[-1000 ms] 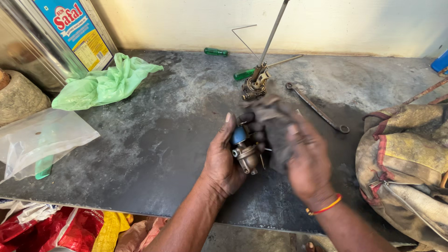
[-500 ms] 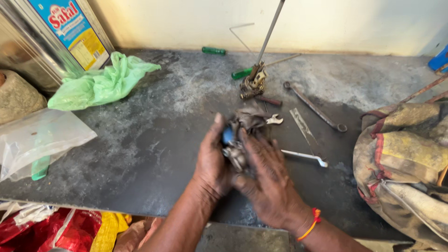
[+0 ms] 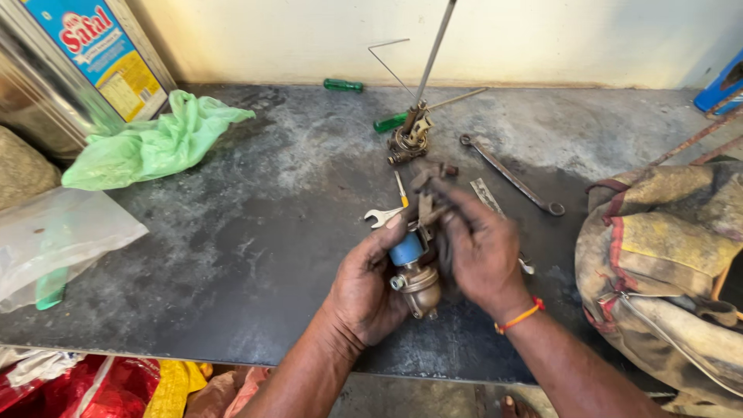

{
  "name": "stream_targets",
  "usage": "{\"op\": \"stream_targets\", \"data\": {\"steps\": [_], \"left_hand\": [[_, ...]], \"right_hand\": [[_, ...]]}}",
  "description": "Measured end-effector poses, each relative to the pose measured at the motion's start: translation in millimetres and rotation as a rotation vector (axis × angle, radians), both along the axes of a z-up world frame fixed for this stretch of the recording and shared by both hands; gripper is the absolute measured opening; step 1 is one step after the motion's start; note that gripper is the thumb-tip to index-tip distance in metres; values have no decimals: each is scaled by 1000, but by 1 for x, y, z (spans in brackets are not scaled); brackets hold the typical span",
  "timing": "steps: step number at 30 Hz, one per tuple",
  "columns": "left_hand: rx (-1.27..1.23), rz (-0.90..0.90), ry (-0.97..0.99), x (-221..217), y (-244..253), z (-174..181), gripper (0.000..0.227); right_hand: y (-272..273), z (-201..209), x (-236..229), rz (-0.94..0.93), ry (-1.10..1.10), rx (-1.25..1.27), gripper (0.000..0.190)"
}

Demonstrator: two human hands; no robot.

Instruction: The person disassembles a mechanical solenoid component on a workbench using wrenches, a screwdriver, and a metal rod. They remove a blue plastic cap, unscrew parts with wrenches, and wipe the components with a cloth.

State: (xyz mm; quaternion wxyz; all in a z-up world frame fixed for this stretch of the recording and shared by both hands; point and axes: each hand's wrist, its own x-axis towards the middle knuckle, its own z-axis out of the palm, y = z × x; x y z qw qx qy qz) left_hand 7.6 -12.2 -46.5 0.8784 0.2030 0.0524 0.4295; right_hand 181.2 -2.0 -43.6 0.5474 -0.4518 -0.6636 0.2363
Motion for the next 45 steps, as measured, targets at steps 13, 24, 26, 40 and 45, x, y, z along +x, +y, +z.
{"op": "stream_targets", "data": {"steps": [13,24,26,40,45], "left_hand": [[-30,440,268,-28,36,14,62],[761,697,1071,-19,22,19,97],[777,672,1113,-18,20,17,98],[697,659,1135,-13,13,-3,95],[587,781,1078,-6,20,-12,65]], "right_hand": [[-1,33,66,-609,-796,196,29],[47,0,52,-364,-784,35,26],[76,-6,47,-322,-838,103,32],[86,19,19,-426,-832,-232,27],[20,36,4,-138,-113,-293,21]]}}
